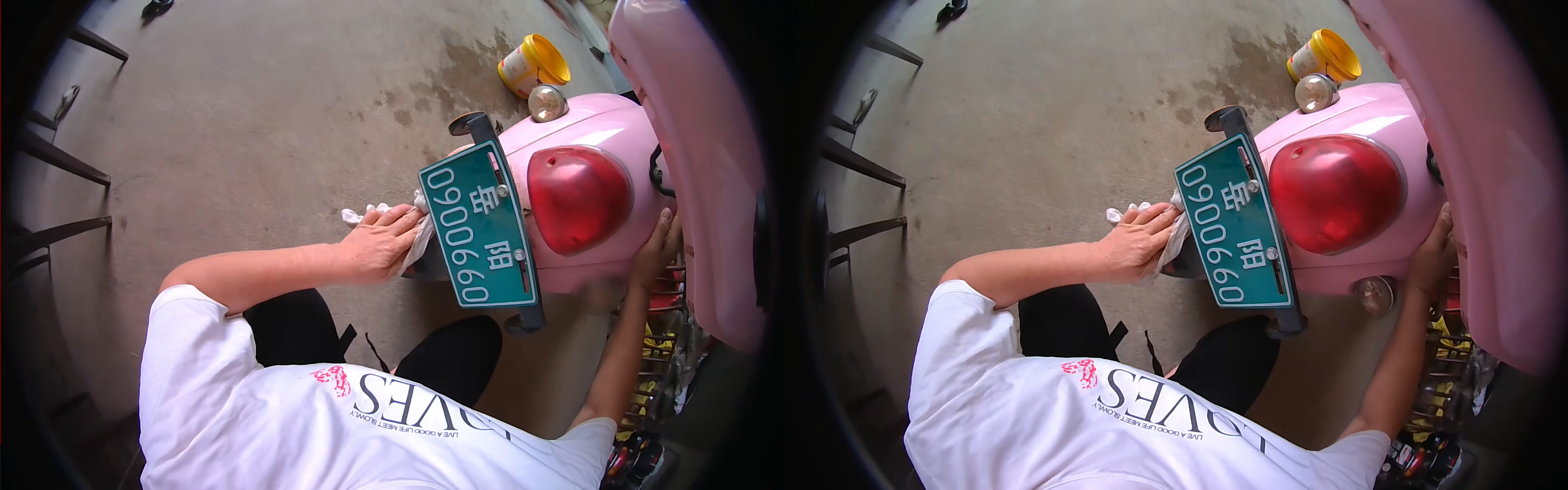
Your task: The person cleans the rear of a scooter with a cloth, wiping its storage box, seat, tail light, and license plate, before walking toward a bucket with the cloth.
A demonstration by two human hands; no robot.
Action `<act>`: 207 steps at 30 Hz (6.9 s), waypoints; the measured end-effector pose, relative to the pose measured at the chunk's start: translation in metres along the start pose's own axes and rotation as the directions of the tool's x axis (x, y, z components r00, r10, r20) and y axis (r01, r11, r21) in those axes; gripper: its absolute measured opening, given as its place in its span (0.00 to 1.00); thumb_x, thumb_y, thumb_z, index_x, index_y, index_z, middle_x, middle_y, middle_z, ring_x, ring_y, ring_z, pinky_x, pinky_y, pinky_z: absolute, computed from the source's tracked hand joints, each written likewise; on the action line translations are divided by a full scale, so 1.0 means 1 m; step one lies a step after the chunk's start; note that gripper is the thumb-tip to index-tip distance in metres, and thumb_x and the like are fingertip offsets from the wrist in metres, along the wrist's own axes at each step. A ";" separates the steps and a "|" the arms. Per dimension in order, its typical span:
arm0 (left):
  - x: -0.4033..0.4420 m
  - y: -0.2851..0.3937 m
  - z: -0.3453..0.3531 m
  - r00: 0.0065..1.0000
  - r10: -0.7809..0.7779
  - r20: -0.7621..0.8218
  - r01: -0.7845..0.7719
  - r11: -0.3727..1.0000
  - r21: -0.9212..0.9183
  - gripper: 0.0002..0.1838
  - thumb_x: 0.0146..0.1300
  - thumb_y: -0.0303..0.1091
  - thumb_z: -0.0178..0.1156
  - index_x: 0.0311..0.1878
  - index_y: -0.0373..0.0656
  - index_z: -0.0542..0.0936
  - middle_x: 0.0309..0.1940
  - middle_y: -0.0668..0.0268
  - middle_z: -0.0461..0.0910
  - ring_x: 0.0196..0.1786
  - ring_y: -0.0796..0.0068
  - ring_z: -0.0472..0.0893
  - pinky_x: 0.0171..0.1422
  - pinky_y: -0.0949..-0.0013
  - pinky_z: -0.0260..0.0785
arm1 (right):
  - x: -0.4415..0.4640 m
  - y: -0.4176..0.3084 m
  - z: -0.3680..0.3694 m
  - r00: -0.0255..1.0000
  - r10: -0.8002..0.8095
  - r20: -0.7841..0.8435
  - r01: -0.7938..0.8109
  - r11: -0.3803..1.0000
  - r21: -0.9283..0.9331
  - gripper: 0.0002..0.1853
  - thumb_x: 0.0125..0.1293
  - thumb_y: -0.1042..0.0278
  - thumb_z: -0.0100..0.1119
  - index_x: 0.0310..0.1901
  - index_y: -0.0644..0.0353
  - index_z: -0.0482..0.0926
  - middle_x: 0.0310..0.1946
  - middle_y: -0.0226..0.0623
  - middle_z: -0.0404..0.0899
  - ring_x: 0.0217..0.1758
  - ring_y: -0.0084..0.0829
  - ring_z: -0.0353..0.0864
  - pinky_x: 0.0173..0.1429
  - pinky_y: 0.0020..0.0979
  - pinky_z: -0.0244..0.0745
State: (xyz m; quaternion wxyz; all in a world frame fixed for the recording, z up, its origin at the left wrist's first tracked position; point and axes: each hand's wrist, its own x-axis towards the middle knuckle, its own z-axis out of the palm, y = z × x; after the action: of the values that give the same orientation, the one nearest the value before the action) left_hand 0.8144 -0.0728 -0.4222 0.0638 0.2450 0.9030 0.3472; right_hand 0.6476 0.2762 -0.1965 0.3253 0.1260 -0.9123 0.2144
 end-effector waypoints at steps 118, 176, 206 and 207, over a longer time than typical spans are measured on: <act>0.009 0.147 0.096 0.924 -0.103 0.367 0.251 -0.561 -0.789 0.21 0.65 0.30 0.51 0.62 0.43 0.67 0.49 0.61 0.76 0.53 0.65 0.77 0.64 0.59 0.65 | -0.343 -0.060 0.000 0.830 0.101 0.548 -0.486 0.612 0.624 0.35 0.59 0.73 0.63 0.67 0.59 0.59 0.62 0.43 0.65 0.62 0.37 0.68 0.64 0.36 0.65; -0.029 0.142 -0.001 0.838 -0.007 -0.545 -0.300 0.829 -0.471 0.40 0.48 0.63 0.67 0.61 0.50 0.71 0.60 0.56 0.60 0.66 0.54 0.59 0.66 0.54 0.52 | -0.126 -0.173 -0.066 0.866 -0.081 0.493 -0.285 0.731 0.620 0.05 0.67 0.72 0.56 0.36 0.65 0.77 0.27 0.22 0.73 0.31 0.11 0.67 0.35 0.16 0.64; 0.089 0.049 -0.108 0.914 0.181 -0.363 -0.291 0.916 -0.277 0.08 0.52 0.31 0.68 0.37 0.46 0.85 0.47 0.61 0.73 0.52 0.65 0.73 0.55 0.68 0.70 | -0.145 -0.112 -0.034 0.820 -0.330 0.468 0.276 0.944 0.183 0.14 0.65 0.68 0.58 0.49 0.66 0.78 0.39 0.47 0.70 0.40 0.45 0.75 0.44 0.38 0.71; 0.098 0.047 -0.097 0.841 0.183 -0.509 -0.318 0.928 -0.192 0.07 0.51 0.30 0.68 0.36 0.48 0.85 0.47 0.61 0.72 0.52 0.63 0.72 0.55 0.67 0.70 | -0.148 -0.111 -0.030 0.809 -0.340 0.479 0.286 0.941 0.184 0.14 0.65 0.68 0.58 0.49 0.66 0.78 0.39 0.47 0.70 0.40 0.45 0.75 0.44 0.38 0.71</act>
State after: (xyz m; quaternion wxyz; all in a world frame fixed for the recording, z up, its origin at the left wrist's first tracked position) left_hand 0.7205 -0.0527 -0.3130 -0.1769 0.2568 0.7942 0.5215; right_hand 0.8166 0.2064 -0.2372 0.0994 0.3426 -0.9197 0.1642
